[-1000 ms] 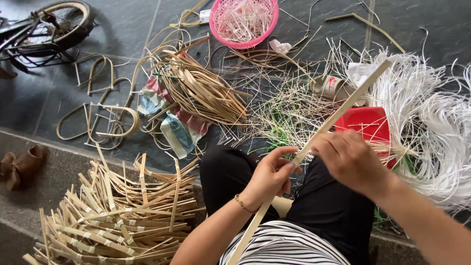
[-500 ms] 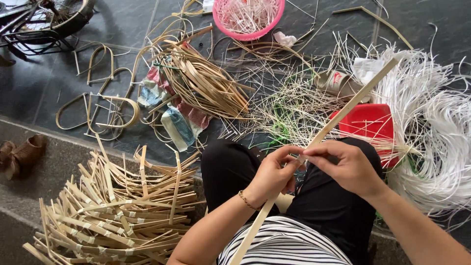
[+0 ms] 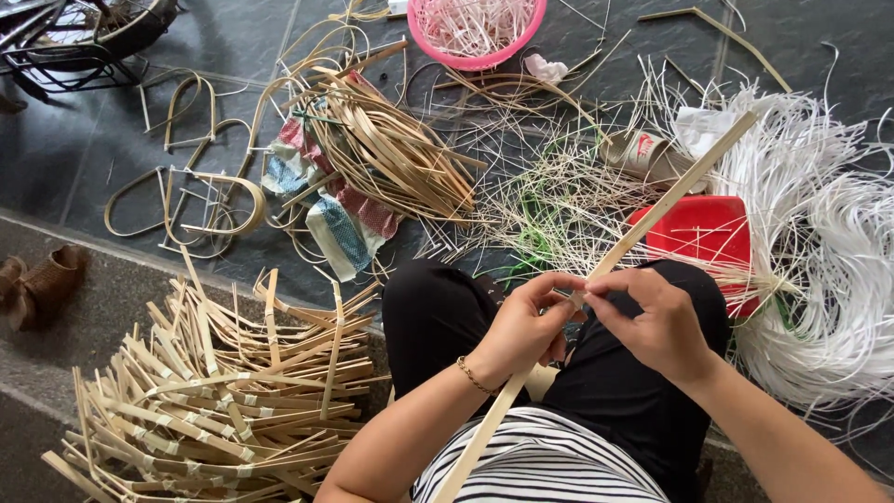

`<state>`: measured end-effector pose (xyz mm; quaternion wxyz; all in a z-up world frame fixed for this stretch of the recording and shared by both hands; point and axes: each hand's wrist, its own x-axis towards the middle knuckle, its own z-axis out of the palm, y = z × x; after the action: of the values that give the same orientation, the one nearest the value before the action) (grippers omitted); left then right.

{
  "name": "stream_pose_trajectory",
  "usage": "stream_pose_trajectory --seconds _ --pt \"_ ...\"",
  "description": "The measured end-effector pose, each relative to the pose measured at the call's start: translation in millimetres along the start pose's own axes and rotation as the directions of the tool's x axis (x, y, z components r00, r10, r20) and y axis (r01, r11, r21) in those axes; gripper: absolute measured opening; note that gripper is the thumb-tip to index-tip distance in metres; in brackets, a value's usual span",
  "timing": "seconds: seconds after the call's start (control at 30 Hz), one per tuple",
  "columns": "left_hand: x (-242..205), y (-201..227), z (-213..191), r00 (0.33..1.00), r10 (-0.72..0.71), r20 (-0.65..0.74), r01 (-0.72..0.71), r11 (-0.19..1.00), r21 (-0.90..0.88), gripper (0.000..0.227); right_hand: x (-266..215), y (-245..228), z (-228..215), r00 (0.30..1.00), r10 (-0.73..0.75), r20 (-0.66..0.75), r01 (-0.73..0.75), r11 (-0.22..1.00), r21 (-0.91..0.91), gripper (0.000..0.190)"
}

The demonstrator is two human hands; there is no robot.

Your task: Weaving white synthetic strips onto bamboo slats to create furniture components.

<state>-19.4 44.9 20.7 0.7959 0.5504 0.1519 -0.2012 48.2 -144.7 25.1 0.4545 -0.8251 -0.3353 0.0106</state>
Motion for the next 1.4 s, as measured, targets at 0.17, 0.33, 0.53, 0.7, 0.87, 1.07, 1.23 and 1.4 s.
stream_pose_trajectory --seconds 0.17,0.33,0.53,0.7,0.87,1.07,1.23,1.4 --pt "0.4 -3.3 1.3 1.0 -0.007 0.002 0.007 1.0 0.01 0.025 1.5 -4.1 -3.6 0.976 -0.216 0.019 0.216 0.962 -0.165 0.024" --pt "0.4 -6.0 1.7 1.0 -0.003 0.017 0.003 1.0 0.005 0.025 -1.5 -5.9 -4.6 0.903 -0.42 0.085 0.427 0.86 -0.278 0.028" --pt "-0.8 -0.1 3.4 1.0 -0.01 0.003 0.01 1.0 0.024 0.024 -4.5 -3.0 -2.7 0.876 -0.464 0.131 0.481 0.817 -0.318 0.025" --pt "-0.6 -3.2 2.2 1.0 -0.019 0.002 0.019 1.0 0.013 0.025 -2.4 -9.1 -4.2 0.889 -0.443 0.115 0.456 0.836 -0.307 0.025" --pt "0.8 -12.1 0.0 1.0 -0.008 0.003 0.008 1.0 -0.001 0.025 -5.5 -7.6 -3.2 0.898 -0.426 0.109 0.438 0.848 -0.299 0.026" --pt "4.0 -29.2 -12.7 0.998 -0.052 0.025 0.052 0.999 -0.011 0.025 -18.1 7.7 -0.7 0.993 -0.108 0.043 0.108 0.994 0.012 0.027" --pt "-1.9 -36.2 -16.5 0.992 -0.105 0.073 0.105 0.994 0.002 0.023 -9.3 8.1 -2.4 0.997 0.025 0.079 -0.033 0.995 0.098 0.03" --pt "-4.3 -49.2 -21.8 0.99 -0.137 0.042 0.134 0.987 0.085 0.021 -24.2 18.9 9.6 0.995 0.0 0.098 -0.01 0.995 0.099 0.021"
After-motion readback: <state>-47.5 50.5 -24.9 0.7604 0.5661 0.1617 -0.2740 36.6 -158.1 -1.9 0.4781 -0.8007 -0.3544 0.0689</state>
